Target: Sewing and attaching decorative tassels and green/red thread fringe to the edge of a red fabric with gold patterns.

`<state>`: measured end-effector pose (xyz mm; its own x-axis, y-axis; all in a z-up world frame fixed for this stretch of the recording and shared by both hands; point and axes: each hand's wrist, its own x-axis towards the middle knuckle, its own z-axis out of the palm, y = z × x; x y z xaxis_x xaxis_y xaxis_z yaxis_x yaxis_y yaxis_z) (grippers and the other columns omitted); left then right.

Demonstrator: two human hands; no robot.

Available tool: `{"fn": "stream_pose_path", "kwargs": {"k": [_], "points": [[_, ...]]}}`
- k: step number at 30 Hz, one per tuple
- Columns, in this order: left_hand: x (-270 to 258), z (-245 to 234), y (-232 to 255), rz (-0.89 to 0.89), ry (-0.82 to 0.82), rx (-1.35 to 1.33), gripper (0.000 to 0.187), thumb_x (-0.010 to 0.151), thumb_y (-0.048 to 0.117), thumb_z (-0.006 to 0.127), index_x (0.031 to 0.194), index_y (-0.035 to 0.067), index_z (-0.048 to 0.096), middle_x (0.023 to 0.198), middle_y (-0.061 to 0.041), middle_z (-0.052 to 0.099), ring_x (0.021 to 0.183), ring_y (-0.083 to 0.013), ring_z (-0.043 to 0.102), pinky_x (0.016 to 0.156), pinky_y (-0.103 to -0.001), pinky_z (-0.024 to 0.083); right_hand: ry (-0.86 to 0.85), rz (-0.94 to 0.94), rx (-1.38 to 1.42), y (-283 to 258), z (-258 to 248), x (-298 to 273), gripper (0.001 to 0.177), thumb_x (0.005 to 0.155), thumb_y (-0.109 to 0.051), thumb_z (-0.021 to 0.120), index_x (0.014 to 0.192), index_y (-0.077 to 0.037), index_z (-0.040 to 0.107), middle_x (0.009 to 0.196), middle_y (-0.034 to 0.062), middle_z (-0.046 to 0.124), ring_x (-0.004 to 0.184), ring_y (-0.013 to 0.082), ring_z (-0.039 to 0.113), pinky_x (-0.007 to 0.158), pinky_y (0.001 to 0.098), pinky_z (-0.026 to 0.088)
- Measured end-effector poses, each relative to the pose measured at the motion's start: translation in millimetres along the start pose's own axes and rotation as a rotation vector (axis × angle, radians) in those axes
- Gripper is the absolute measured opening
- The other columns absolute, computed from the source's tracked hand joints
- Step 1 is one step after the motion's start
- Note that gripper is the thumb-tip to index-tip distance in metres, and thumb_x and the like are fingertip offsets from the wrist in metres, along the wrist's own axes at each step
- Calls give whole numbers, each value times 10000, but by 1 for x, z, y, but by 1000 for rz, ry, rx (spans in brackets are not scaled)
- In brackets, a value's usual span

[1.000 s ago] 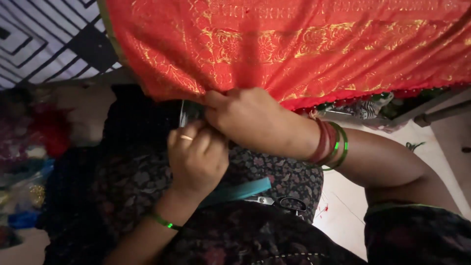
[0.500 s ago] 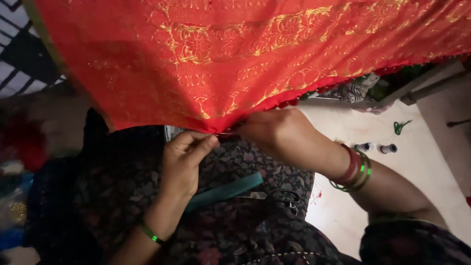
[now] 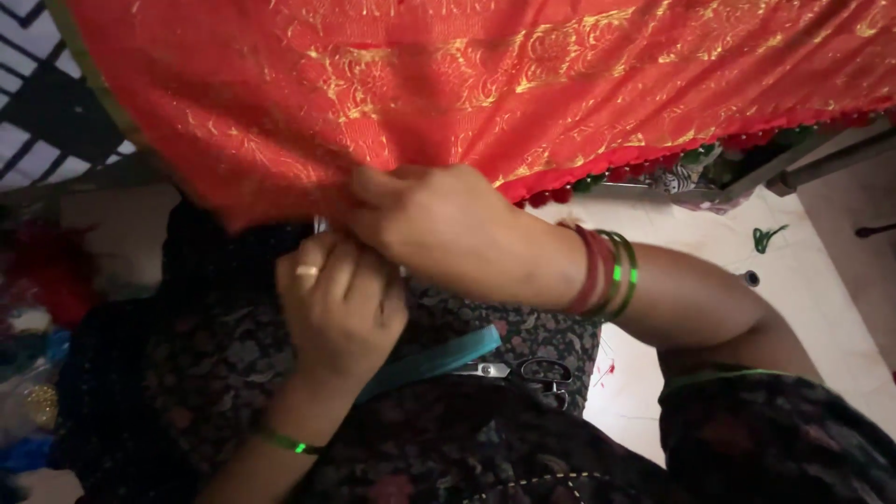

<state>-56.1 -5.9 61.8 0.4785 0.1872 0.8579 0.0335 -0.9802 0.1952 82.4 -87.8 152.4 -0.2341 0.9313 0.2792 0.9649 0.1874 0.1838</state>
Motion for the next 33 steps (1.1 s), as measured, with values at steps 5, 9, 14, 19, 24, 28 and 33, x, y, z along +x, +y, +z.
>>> {"fn": "stream_pose_path", "kwargs": {"k": [5,9,14,19,24,28,33], "points": [[-50,60,-15,-1082,-196,-1250,80,971,59,716,926,54,650,871,-1,638,809,-105,579,736,-283,476,213,294,236,-13,-4,-41,170,879,-72,724,1039,-54,671,980,103,672,755,266,698,606,354,541],[-51,62,-1,-1038,-145,-1126,45,930,64,726,969,43,726,953,18,766,859,-54,674,789,-224,536,231,574,587,-13,37,-69,91,924,-70,728,998,-33,689,864,97,720,726,209,720,615,322,558],[-45,48,7,-721,-24,-728,147,884,83,833,983,45,731,934,-30,768,832,-87,710,760,-255,569,239,991,1473,-3,62,-76,73,932,-52,701,960,6,735,831,75,766,687,110,704,608,266,573],[-33,29,6,-562,-45,-644,183,886,105,825,966,35,676,902,-58,701,812,-135,691,721,-282,552,200,950,1487,-3,73,-75,90,946,-57,703,971,13,753,813,42,747,672,80,657,609,239,536],[-25,19,-3,-823,-55,-802,109,973,154,741,980,59,688,897,-58,710,780,-186,650,736,-301,523,204,937,1390,-4,78,-77,89,959,-74,712,975,11,734,762,-3,675,636,42,562,564,221,447],[-13,11,-4,-537,-166,-611,105,888,170,818,927,82,775,910,-74,711,876,-211,683,786,-319,526,202,919,1384,-3,77,-78,94,964,-78,705,988,9,732,763,-17,671,644,34,562,570,211,445],[-9,7,-10,-575,-137,-580,119,834,143,836,923,85,781,883,-49,730,828,-189,688,772,-325,530,228,935,1327,-5,73,-76,99,939,-78,733,983,10,740,768,-10,686,643,40,584,567,213,461]]}}
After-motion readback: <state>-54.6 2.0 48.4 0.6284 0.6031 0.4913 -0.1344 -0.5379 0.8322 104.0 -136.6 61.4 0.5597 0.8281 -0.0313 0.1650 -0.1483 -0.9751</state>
